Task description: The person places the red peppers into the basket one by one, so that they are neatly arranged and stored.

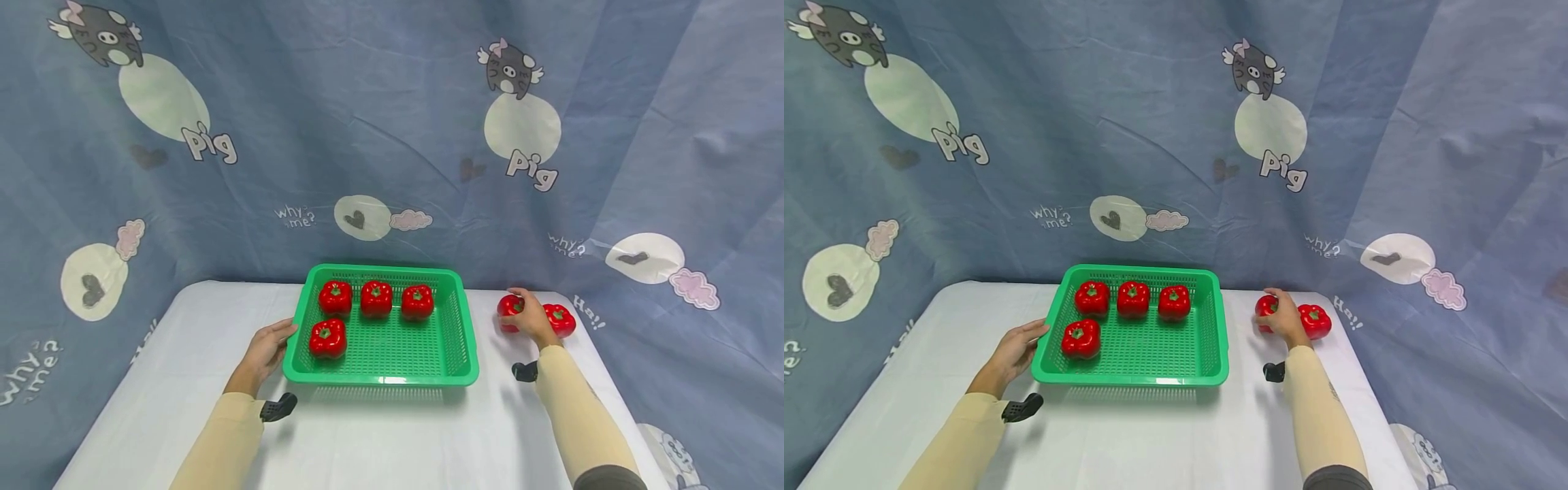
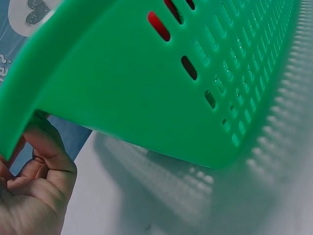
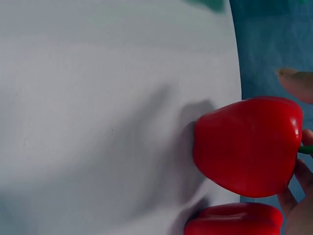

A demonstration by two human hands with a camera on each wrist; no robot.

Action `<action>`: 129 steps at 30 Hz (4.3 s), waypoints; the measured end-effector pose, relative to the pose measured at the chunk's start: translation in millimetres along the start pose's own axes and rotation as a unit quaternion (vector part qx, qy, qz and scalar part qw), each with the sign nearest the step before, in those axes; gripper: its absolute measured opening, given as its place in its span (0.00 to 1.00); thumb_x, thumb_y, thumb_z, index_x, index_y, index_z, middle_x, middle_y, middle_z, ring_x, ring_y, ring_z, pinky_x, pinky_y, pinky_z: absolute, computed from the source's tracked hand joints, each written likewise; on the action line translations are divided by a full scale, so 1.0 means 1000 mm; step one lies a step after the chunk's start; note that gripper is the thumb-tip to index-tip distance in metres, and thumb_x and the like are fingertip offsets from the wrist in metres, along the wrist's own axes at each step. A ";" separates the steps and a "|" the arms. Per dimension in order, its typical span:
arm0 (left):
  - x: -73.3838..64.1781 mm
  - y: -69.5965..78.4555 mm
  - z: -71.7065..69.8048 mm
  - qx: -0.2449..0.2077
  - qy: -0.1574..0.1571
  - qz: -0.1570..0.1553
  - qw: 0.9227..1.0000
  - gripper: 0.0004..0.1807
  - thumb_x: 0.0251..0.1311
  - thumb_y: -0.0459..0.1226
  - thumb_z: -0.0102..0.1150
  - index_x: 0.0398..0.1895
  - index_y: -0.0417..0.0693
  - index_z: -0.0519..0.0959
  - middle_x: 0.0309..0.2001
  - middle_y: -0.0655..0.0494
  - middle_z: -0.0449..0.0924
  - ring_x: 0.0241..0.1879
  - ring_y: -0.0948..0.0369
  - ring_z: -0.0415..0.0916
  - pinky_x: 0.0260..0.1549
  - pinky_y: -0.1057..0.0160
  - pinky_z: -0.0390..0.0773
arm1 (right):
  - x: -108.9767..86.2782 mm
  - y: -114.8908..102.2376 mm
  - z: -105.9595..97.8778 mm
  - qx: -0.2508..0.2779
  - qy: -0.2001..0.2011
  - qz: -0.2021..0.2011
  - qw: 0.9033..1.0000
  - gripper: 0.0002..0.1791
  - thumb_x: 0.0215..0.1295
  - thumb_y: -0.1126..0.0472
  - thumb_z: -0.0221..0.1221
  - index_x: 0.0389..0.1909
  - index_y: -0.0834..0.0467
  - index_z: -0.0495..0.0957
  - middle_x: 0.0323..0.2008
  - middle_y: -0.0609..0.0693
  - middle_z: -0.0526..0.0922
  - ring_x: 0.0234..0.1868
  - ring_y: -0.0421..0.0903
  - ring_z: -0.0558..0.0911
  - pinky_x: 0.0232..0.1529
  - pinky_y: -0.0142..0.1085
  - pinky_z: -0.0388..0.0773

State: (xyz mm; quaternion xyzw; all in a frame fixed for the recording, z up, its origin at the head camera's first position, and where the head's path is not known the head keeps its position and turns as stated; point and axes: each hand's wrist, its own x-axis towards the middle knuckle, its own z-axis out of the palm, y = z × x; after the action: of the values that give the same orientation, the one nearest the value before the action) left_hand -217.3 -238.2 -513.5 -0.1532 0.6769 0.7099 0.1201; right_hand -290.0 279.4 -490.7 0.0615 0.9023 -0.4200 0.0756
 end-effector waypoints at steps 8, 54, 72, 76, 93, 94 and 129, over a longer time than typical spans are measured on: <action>0.000 0.001 0.001 -0.008 -0.001 0.004 1.000 0.30 0.71 0.39 0.51 0.71 0.33 0.58 0.69 0.38 0.61 0.42 0.73 0.76 0.49 0.70 0.79 | 0.003 0.001 0.000 -0.058 -0.014 -0.013 0.998 0.44 0.54 0.70 0.67 0.71 0.62 0.58 0.68 0.68 0.57 0.67 0.68 0.55 0.59 0.61 0.71; -0.003 0.003 0.003 -0.010 0.001 -0.014 1.000 0.30 0.71 0.40 0.49 0.72 0.37 0.57 0.70 0.40 0.57 0.44 0.72 0.72 0.50 0.72 0.78 | -0.010 0.007 0.004 -0.098 -0.043 -0.052 0.993 0.44 0.53 0.67 0.69 0.71 0.61 0.59 0.65 0.68 0.62 0.65 0.68 0.60 0.59 0.61 0.70; -0.004 0.005 0.001 -0.005 -0.005 -0.021 1.000 0.32 0.71 0.40 0.50 0.73 0.38 0.56 0.71 0.41 0.56 0.48 0.69 0.71 0.48 0.74 0.78 | -0.034 -0.004 0.015 -0.075 -0.005 -0.069 0.995 0.42 0.51 0.61 0.72 0.68 0.59 0.65 0.65 0.63 0.67 0.66 0.65 0.62 0.61 0.62 0.68; -0.003 0.006 0.000 -0.008 -0.003 -0.023 1.000 0.32 0.71 0.40 0.50 0.73 0.38 0.56 0.71 0.42 0.56 0.47 0.70 0.71 0.48 0.74 0.78 | -0.038 -0.012 0.014 -0.079 -0.003 -0.076 0.994 0.43 0.51 0.60 0.72 0.68 0.59 0.65 0.64 0.63 0.68 0.65 0.65 0.63 0.59 0.61 0.70; -0.002 0.000 0.002 -0.011 -0.006 -0.023 1.000 0.31 0.72 0.41 0.48 0.73 0.40 0.55 0.73 0.42 0.54 0.70 0.50 0.56 0.50 0.74 0.77 | -0.060 -0.026 0.003 -0.087 0.017 -0.103 0.991 0.42 0.50 0.56 0.72 0.67 0.58 0.66 0.62 0.62 0.70 0.63 0.62 0.66 0.56 0.60 0.74; -0.002 0.000 0.003 -0.009 -0.005 -0.022 1.000 0.31 0.72 0.41 0.48 0.73 0.41 0.56 0.73 0.42 0.54 0.70 0.50 0.56 0.50 0.74 0.77 | -0.062 -0.026 0.002 -0.088 0.018 -0.106 0.990 0.42 0.51 0.56 0.72 0.67 0.58 0.67 0.61 0.62 0.70 0.63 0.62 0.66 0.55 0.60 0.74; -0.003 0.001 0.002 0.009 0.002 -0.004 1.000 0.31 0.71 0.41 0.50 0.72 0.37 0.58 0.69 0.41 0.59 0.44 0.72 0.72 0.47 0.74 0.78 | -0.081 -0.074 -0.004 -0.096 0.017 -0.162 0.982 0.39 0.49 0.55 0.72 0.64 0.59 0.71 0.58 0.61 0.73 0.58 0.61 0.71 0.54 0.58 0.75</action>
State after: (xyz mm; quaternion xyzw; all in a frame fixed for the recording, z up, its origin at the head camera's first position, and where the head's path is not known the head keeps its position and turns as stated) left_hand -215.1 -236.2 -510.9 -0.1557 0.6828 0.7032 0.1231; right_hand -223.6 231.9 -417.6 -0.0863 0.9376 -0.3367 -0.0037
